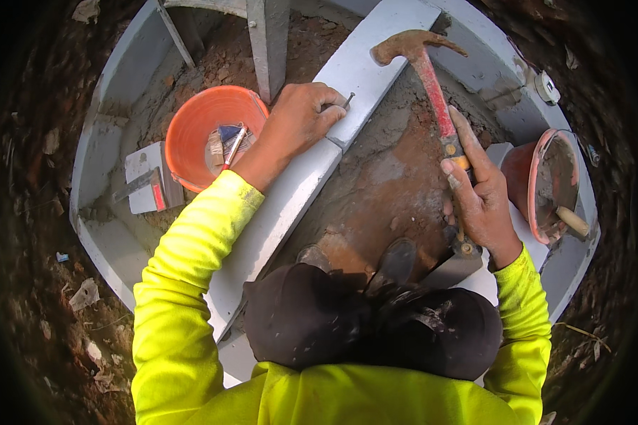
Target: The person cuts a white rectangular tile with a hand saw, then places it into a curved concrete structure. They spread cement mortar from a bucket onto the base using a trowel, position the tile, and tap it into place with a hammer. Finally, they drive nails into the tile to secure it.
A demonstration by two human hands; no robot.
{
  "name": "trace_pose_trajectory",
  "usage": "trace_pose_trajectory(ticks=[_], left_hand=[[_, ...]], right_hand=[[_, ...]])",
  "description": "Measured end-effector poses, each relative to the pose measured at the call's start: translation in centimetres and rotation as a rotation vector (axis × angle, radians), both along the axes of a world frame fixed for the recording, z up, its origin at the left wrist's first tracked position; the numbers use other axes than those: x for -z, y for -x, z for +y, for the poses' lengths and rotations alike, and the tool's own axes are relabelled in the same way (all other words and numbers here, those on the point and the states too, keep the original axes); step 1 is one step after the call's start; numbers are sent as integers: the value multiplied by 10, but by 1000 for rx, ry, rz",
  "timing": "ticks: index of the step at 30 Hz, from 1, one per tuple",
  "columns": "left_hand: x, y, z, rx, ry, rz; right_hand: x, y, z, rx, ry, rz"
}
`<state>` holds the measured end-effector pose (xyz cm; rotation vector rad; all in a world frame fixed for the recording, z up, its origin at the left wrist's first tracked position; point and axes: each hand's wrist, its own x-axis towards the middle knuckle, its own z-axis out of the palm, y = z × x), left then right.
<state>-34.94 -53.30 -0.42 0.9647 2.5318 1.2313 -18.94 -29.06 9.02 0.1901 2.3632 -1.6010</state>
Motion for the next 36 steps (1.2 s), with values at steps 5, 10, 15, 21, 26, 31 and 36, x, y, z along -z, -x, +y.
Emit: trace_pose_trajectory(ticks=[5, 10, 15, 21, 26, 31, 36], left_hand=[[3, -3, -7, -54, -10, 0], [-2, -8, -3, -52, -1, 60], [-10, -14, -5, -159, -16, -59], [-4, -26, -33, -235, -114, 139], [-9, -52, -62, -106, 95, 305], [-7, -57, -65, -102, 202, 387], [2, -59, -63, -110, 258, 381]], right_hand=[[-2, 2, -4, -14, 25, -73], [21, 5, -5, -142, -219, 316], [2, 1, -9, 12, -52, -53], [18, -2, -3, -91, -87, -31], [32, -10, -5, -66, -46, 38], [11, -2, -14, -14, 32, -65], [12, -7, -16, -86, 36, -80]])
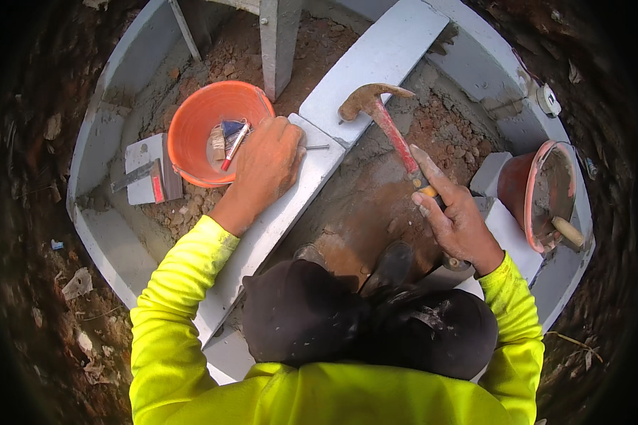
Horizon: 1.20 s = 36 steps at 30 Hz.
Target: The person cuts a white rectangular tile with a hand saw, then places it into a curved concrete structure. They spread cement mortar from a bucket onto the base using a trowel, position the tile, and tap it into place with a hammer. Finally, they drive nails into the tile to secure it.
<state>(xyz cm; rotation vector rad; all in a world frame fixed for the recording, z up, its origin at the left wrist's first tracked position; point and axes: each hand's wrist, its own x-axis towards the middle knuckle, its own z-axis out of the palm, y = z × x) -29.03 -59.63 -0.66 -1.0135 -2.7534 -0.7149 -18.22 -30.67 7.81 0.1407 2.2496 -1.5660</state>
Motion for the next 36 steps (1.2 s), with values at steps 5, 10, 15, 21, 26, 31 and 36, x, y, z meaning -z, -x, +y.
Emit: trace_pose_trajectory(ticks=[5, 10, 15, 21, 26, 31, 36], left_hand=[[-1, 0, -1, -64, -118, 31], [0, 0, 1, -186, -271, 51], [2, 9, 1, -192, -431, -2], [-9, 16, 6, -244, -569, -258], [-9, 32, 11, -241, -654, -357], [-13, 48, 17, -204, -556, -431], [-13, 59, 32, -92, -392, -457]], right_hand=[[4, -1, -1, 90, 2, 50], [12, -2, -1, 9, 15, -19], [39, -7, 6, -206, -205, 373], [31, -9, -1, -141, -143, 240], [27, -9, -5, -177, -147, 353], [29, -4, -2, -250, -191, 306], [26, -3, 3, -69, -212, 417]])
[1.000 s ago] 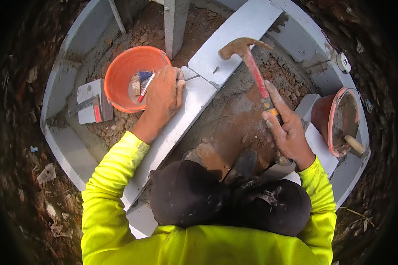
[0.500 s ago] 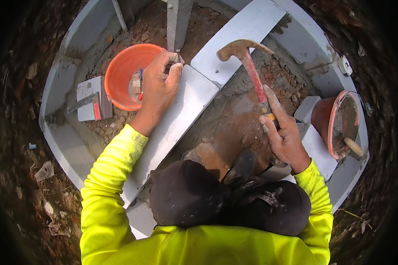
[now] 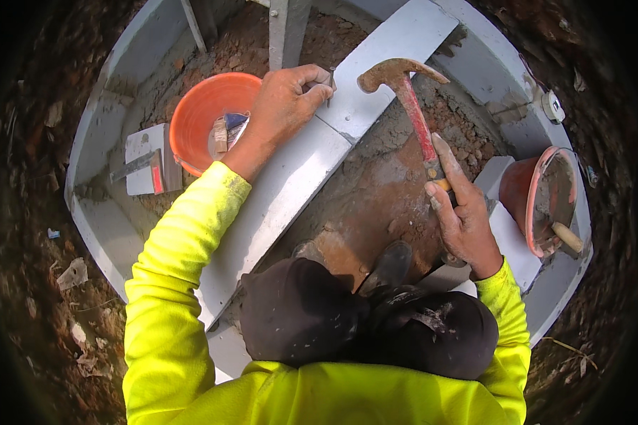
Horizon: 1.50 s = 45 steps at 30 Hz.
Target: The person cuts a white rectangular tile with a hand saw, then places it into a curved concrete structure. They spread cement mortar from a bucket onto the base using a trowel, position the tile, and tap it into place with a hammer. Finally, they drive nails into the tile to secure it.
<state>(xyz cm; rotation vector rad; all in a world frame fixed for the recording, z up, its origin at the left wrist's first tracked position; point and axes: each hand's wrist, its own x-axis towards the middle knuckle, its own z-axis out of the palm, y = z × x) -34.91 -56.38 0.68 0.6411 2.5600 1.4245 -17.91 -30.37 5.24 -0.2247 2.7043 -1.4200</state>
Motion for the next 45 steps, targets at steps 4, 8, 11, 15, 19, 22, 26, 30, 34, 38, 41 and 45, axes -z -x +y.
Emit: trace_pose_trajectory(ticks=[4, 8, 11, 15, 19, 22, 26, 30, 34, 38, 41, 45], left_hand=[[4, 4, 5, 40, 34, 2], [8, 6, 6, 59, 44, 51], [10, 7, 7, 68, 47, 79], [15, 9, 5, 88, 64, 150], [9, 9, 10, 77, 104, 110], [10, 10, 7, 84, 148, 121], [7, 10, 8, 100, 154, 153], [5, 8, 10, 62, 209, 106], [8, 7, 6, 56, 149, 88], [7, 3, 10, 20, 195, 103], [4, 1, 9, -3, 169, 22], [17, -3, 5, -70, 53, 201]], right_hand=[[-16, 8, 4, 78, 36, -100], [-21, 24, 7, 13, -69, 168], [-23, 35, 7, -49, -79, 201], [-34, 43, 10, -74, -58, -21], [-38, 45, 9, 2, -6, -22], [-28, 51, 7, -172, -99, 91], [-33, 44, 11, -4, -30, -17], [-23, 44, 12, -81, -75, 65], [-49, 41, -3, 115, 51, -235], [-19, 50, 6, -90, -103, 131], [-46, 46, 6, 15, 18, -266], [-45, 45, 4, 132, 98, -312]])
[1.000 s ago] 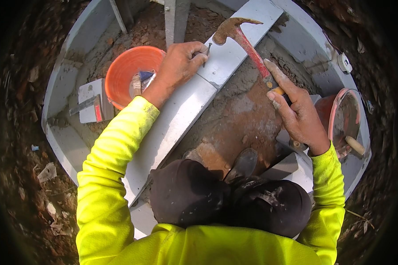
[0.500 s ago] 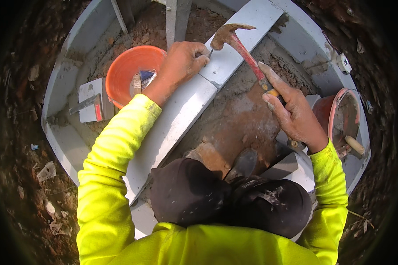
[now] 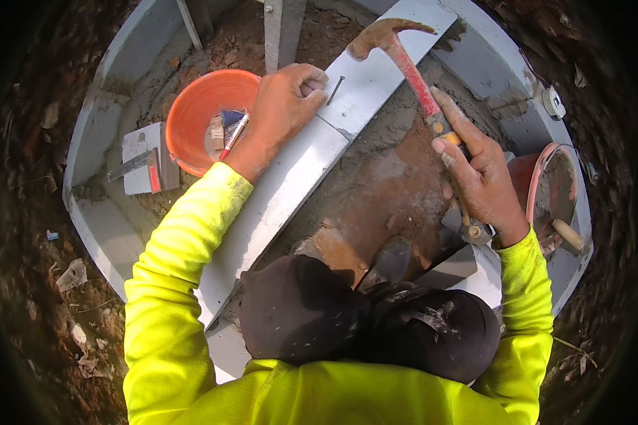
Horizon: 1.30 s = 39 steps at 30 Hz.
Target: The person cuts a white rectangular tile with a hand saw, then places it into a curved concrete structure. They spread cement mortar from a bucket onto the base using a trowel, position the tile, and tap it into place with a hammer. Finally, they drive nails into the tile to secure it.
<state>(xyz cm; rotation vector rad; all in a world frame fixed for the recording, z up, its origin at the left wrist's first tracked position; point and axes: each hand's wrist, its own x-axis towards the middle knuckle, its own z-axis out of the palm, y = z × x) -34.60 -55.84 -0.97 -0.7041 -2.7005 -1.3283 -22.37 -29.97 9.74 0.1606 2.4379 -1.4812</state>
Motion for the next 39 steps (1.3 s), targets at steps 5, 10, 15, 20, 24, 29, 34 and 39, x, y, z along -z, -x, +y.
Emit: trace_pose_trajectory(ticks=[5, 10, 15, 20, 24, 29, 34, 39], left_hand=[[12, -9, -13, -162, 29, -169], [5, -10, -14, -172, 65, -331], [11, -8, -14, -196, -44, -429], [17, -6, -20, -226, -37, -471], [19, -4, -18, -210, -60, -456], [16, -6, -18, -250, -70, -500], [24, -2, -19, -235, -92, -487], [25, 0, -17, -245, -127, -547]], right_hand=[[4, -4, -2, -21, 61, 35], [16, -10, -3, -101, 118, -6], [11, -7, -9, -8, 122, 24], [15, -8, -6, -130, 84, -51], [26, -13, -12, -14, 102, 49], [18, -10, -18, -6, 136, -13], [42, -12, -11, -223, 10, 169], [23, -18, -25, 15, 83, 57]])
